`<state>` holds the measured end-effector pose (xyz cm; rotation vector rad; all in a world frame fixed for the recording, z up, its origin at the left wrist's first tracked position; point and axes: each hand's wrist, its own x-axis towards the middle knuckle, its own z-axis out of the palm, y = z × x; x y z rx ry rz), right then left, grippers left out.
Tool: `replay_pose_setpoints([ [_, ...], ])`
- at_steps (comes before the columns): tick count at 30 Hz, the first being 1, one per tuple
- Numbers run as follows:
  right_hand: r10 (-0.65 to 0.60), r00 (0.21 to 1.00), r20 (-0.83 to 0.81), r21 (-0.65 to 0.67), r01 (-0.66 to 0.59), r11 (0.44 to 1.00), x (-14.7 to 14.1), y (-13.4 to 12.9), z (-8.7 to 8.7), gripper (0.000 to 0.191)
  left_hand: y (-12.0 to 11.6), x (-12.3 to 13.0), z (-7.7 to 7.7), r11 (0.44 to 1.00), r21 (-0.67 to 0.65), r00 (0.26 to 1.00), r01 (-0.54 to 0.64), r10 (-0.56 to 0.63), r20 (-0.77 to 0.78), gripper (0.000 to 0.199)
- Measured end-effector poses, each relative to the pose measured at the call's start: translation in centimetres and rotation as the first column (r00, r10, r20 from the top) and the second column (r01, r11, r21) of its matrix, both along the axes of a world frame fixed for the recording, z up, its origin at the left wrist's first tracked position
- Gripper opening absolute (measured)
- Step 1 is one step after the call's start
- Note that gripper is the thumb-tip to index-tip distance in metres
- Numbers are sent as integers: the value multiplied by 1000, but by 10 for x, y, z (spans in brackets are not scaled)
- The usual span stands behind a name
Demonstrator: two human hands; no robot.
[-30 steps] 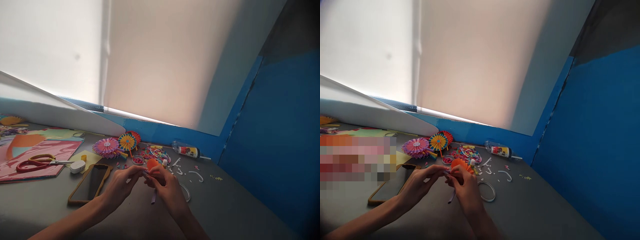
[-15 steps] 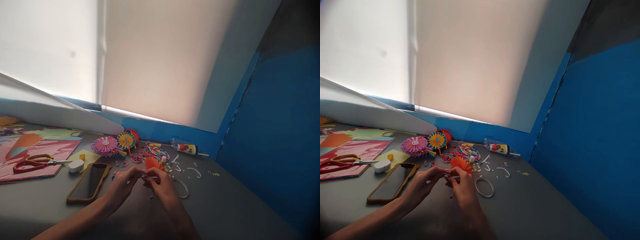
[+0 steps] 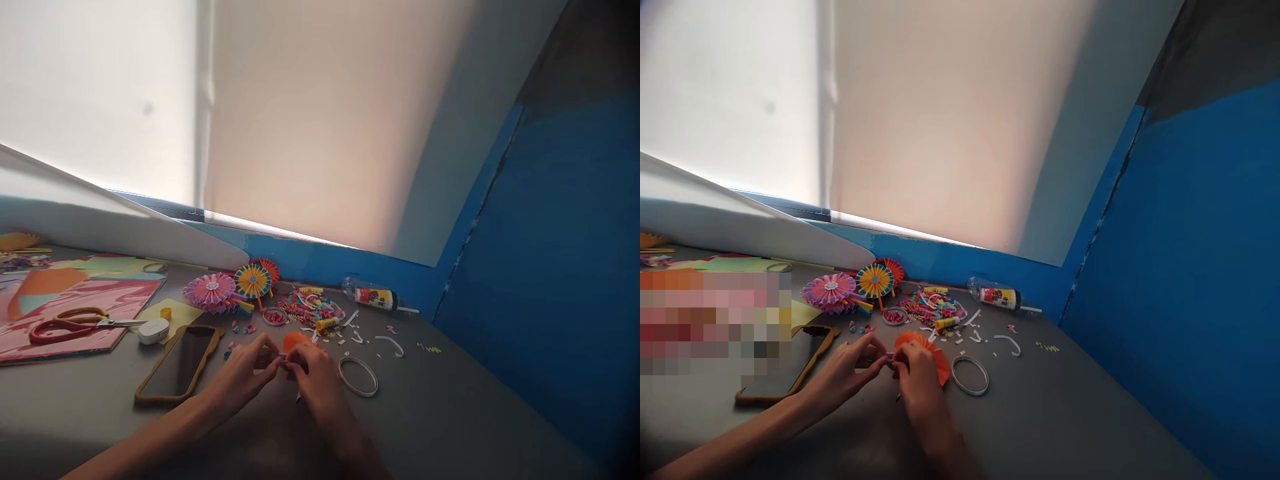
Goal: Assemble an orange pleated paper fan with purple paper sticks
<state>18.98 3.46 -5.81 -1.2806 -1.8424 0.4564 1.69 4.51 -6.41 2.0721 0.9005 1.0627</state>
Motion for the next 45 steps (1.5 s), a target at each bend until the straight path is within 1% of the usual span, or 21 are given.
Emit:
replay_pose_setpoints([
  [2,15,998,56,-4,-15,1000,-2,0,-2,18,4,-3,-2,1000,-7,999,18,-19,-51,12],
  [6,29,997,79,-78,-22,997,-4,-3,-4,17,11,-6,-4,998,69,972,-15,31,-233,19],
  [8,-5,995,103,-116,17,993,-4,-5,-3,17,12,-6,-4,996,90,955,-14,40,-295,24],
  [10,-58,987,152,-141,80,987,-5,-7,-3,16,10,-5,-3,995,101,946,-7,39,-323,27],
  [12,-122,970,211,-129,151,980,-6,-9,-1,13,7,-4,-1,993,116,944,-15,52,-327,29],
  [15,-203,932,300,-31,223,974,-9,-11,0,12,5,-3,2,988,148,948,-46,90,-306,27],
  [18,-232,905,356,91,214,973,-12,-14,-1,17,5,-3,4,988,148,964,-46,83,-255,23],
  [21,-234,887,399,215,158,964,-13,-17,-2,24,6,-3,7,992,125,979,-19,44,-200,22],
  [25,-237,840,487,381,40,924,-9,-20,-3,27,3,-1,9,985,163,967,-61,98,-233,23],
  [29,-221,830,512,455,-44,890,-7,-23,-7,24,3,-1,9,986,157,971,-59,93,-219,26],
  [32,-195,840,507,497,-99,862,-11,-27,-14,29,10,-7,9,985,139,979,-105,127,-161,28],
  [33,-172,853,494,509,-123,852,-12,-29,-16,31,14,-11,9,986,119,983,-118,133,-128,28],
  [35,-71,906,418,518,-174,837,-10,-33,-14,33,20,-17,9,993,47,992,-110,113,-58,29],
  [37,86,966,245,506,-203,839,-2,-36,-2,30,24,-21,7,997,-3,995,-81,81,-54,30],
  [38,150,979,140,492,-200,847,4,-38,6,29,24,-22,5,998,-10,995,-67,67,-74,29],
  [39,161,986,35,481,-158,862,11,-40,16,27,23,-22,4,998,-3,993,-61,60,-105,28],
  [40,139,989,-48,463,-101,881,19,-41,26,30,22,-21,2,998,14,988,-60,62,-143,26],
  [42,81,989,-121,425,-22,905,33,-45,44,28,20,-19,-1,996,66,967,-60,74,-243,22],
  [43,67,989,-134,405,-7,914,38,-47,51,26,18,-17,-3,994,95,950,-63,89,-300,20],
  [45,97,983,-155,355,-36,934,44,-48,59,22,16,-12,-5,986,149,903,-69,125,-410,20],
])
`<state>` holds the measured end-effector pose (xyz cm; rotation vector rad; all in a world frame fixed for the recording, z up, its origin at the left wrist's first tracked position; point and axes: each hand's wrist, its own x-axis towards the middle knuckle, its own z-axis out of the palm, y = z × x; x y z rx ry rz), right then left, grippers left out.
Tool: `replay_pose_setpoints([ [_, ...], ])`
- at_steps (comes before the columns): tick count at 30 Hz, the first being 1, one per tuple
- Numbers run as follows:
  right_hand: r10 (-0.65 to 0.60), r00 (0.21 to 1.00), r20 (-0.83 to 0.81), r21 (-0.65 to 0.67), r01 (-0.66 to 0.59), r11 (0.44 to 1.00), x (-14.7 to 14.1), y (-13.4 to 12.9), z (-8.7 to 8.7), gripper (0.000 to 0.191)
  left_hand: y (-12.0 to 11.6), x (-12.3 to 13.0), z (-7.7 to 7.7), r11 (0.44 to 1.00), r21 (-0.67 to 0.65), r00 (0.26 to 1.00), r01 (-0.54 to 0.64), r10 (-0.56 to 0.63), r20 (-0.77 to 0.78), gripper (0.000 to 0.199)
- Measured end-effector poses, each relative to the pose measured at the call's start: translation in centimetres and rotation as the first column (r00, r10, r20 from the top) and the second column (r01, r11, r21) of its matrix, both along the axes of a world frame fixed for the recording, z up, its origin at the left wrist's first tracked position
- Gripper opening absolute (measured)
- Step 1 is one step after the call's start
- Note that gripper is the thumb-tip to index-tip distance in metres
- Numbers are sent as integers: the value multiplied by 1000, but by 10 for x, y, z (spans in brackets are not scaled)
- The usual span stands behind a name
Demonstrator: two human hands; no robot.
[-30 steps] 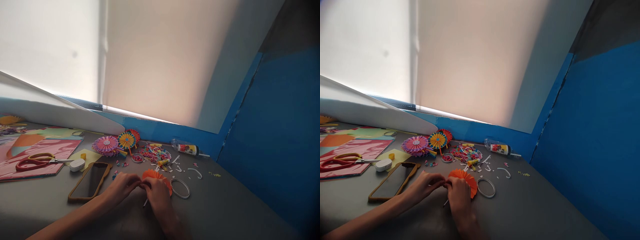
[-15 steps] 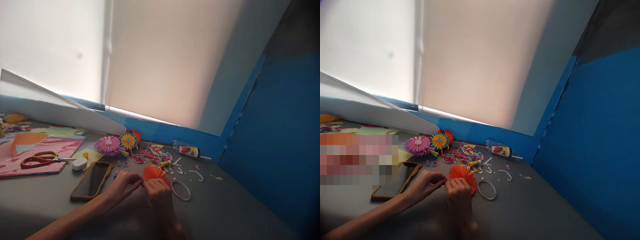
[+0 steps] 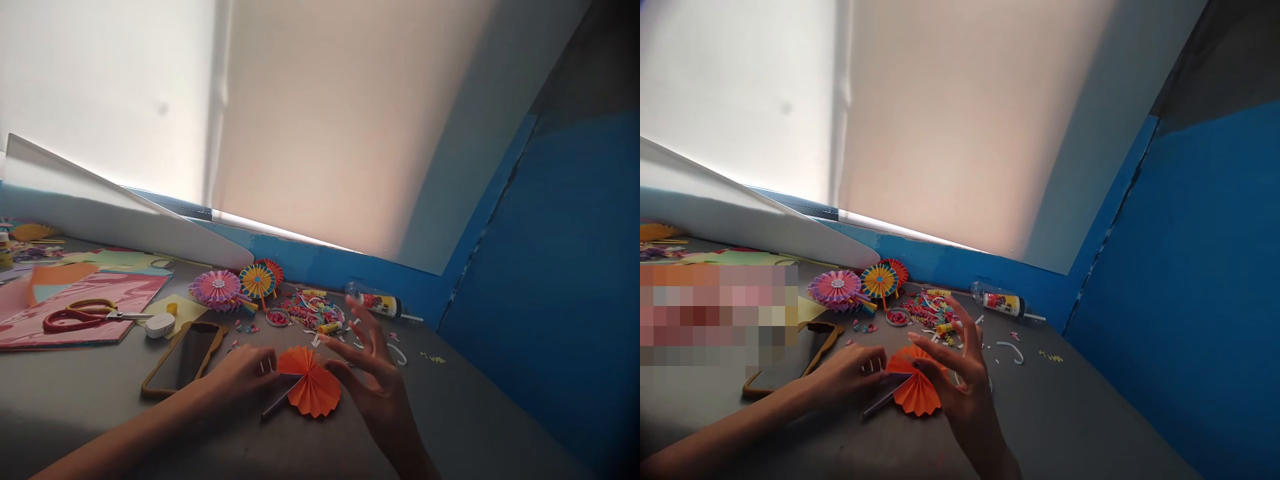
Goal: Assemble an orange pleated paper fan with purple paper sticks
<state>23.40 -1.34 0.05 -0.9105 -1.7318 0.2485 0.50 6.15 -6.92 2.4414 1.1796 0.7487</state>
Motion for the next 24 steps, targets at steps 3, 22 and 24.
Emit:
replay_pose_setpoints([
  [3,93,993,-72,-99,-99,990,-1,3,-2,21,-2,10,-2,995,95,993,-27,37,-111,23],
  [22,244,958,-152,-187,-270,944,-20,35,-10,82,-5,16,58,992,116,835,-48,-23,549,29],
  [24,237,958,-164,-154,-262,953,-25,35,-16,89,-5,20,65,994,104,777,-42,-33,629,30],
])
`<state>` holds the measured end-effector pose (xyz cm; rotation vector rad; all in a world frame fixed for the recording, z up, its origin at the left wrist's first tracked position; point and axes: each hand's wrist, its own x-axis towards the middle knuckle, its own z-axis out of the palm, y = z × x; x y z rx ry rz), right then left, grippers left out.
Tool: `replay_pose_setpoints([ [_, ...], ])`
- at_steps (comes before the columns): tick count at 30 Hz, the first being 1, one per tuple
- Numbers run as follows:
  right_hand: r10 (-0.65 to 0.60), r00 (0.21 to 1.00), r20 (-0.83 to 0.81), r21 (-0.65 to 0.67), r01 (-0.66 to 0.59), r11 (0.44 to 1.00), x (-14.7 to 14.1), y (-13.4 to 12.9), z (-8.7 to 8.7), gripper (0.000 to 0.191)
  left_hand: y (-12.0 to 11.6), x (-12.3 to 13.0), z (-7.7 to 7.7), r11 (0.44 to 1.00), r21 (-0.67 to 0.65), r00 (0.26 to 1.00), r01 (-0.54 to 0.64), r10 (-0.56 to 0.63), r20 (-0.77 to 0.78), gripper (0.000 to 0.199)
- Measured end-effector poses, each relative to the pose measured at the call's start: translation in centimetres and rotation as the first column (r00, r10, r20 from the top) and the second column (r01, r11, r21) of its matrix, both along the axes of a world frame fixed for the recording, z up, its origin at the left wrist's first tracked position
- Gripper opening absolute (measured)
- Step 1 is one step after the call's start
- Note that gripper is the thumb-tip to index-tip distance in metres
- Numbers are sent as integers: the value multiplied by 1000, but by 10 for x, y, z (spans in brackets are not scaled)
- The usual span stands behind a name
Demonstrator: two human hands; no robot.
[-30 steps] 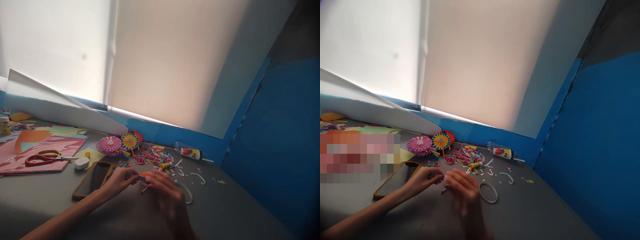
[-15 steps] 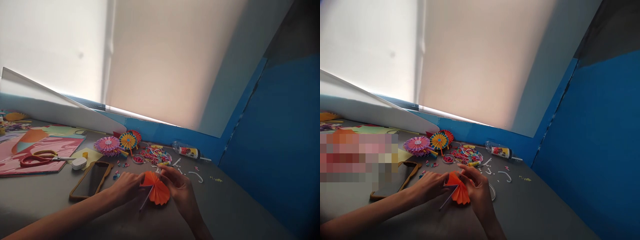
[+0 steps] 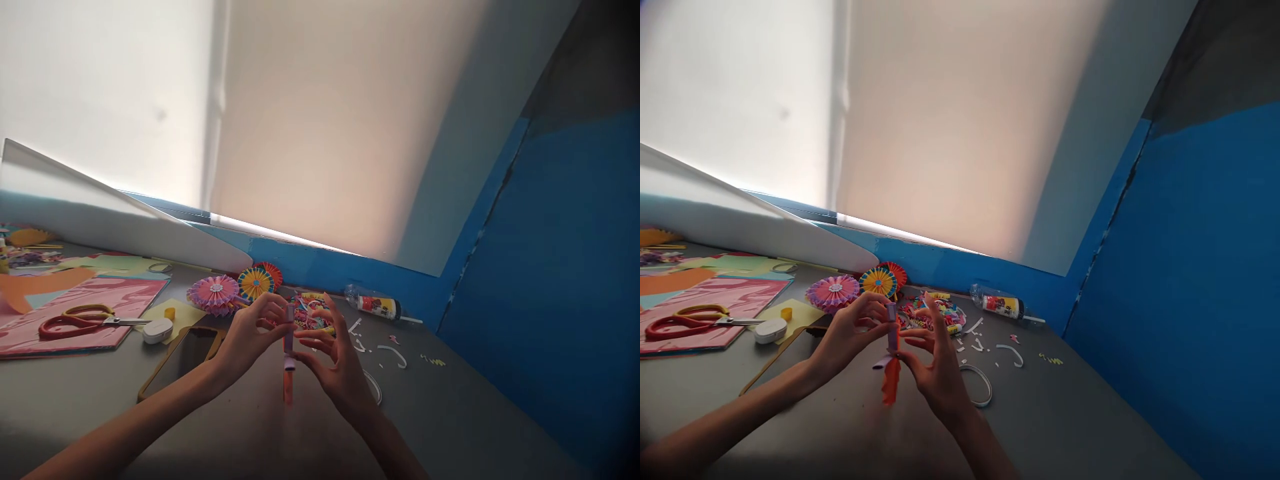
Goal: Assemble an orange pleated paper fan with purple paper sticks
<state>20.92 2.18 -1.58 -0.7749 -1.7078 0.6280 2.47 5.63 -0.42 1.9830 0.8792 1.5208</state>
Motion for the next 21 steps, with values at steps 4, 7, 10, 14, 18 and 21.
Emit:
replay_pose_setpoints([
  [4,26,1000,9,51,-26,998,-10,1,-8,95,-2,8,7,1000,4,995,15,-16,95,30],
  [7,8,1000,-28,48,-6,999,-17,1,-13,87,1,11,4,998,-45,990,53,-46,136,30],
  [10,-7,988,-155,-20,4,1000,-21,1,-17,92,9,11,-5,985,-134,979,107,-81,189,31],
  [14,-15,966,-257,-98,-10,995,-23,4,-21,97,15,14,-20,974,-201,968,100,-49,244,30],
  [18,-53,933,-355,-135,5,991,-20,10,-20,93,3,15,-33,959,-257,969,115,-52,239,36],
  [21,-124,898,-422,-161,61,985,-17,13,-19,93,-6,14,-38,918,-315,963,239,-181,202,32],
])
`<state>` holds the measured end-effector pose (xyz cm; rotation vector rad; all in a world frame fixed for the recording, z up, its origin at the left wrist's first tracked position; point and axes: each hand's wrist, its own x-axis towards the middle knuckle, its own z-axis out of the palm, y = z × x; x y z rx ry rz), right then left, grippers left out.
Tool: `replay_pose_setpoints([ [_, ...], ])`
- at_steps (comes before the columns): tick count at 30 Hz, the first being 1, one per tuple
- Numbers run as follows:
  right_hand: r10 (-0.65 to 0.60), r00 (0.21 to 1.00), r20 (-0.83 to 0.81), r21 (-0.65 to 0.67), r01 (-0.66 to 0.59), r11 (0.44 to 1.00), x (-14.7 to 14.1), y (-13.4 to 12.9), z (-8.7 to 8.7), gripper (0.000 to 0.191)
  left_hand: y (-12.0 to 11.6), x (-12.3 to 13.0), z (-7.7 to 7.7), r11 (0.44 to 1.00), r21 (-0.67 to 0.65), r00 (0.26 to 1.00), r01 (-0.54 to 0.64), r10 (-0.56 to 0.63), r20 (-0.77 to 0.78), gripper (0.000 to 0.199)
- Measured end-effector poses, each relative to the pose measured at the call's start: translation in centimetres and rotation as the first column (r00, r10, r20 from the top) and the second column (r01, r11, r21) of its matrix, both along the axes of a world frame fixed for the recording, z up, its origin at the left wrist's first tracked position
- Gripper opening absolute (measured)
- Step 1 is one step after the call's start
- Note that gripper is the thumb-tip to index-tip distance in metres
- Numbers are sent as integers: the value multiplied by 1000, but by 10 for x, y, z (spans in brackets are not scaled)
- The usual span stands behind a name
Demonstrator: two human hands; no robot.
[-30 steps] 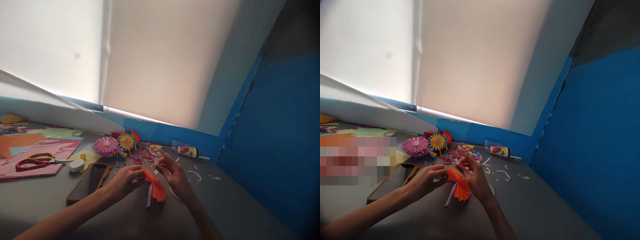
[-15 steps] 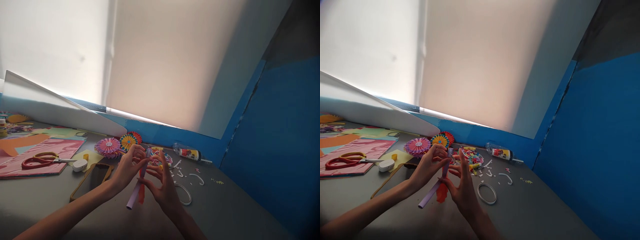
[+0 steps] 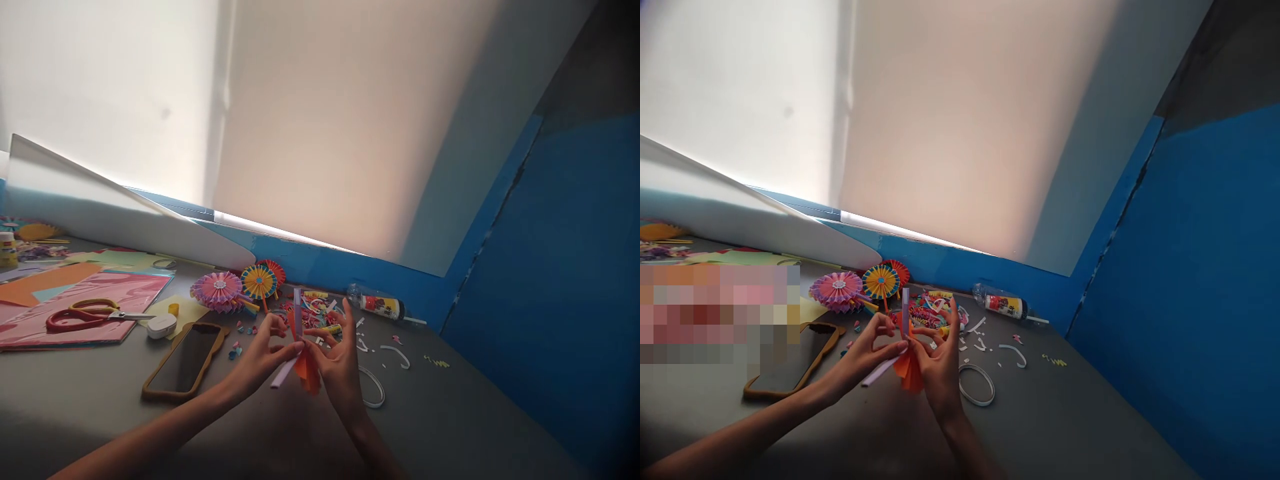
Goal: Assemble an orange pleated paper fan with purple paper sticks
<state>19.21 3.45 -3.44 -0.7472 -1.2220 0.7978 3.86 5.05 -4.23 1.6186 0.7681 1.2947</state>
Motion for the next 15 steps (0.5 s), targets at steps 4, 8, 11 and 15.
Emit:
replay_pose_setpoints([
  [4,-10,999,-32,-23,9,1000,4,4,-1,93,1,-1,-5,990,4,990,140,-140,-6,28],
  [8,3,999,-40,-29,-5,1000,10,10,-6,95,4,2,-14,996,32,996,86,-87,11,35],
  [11,27,999,-30,-8,-27,1000,14,12,-6,96,3,4,-16,999,39,1000,27,-27,-14,33],
  [15,69,998,11,21,-69,997,14,10,-5,91,3,3,-12,996,86,999,-8,12,-47,27],
])
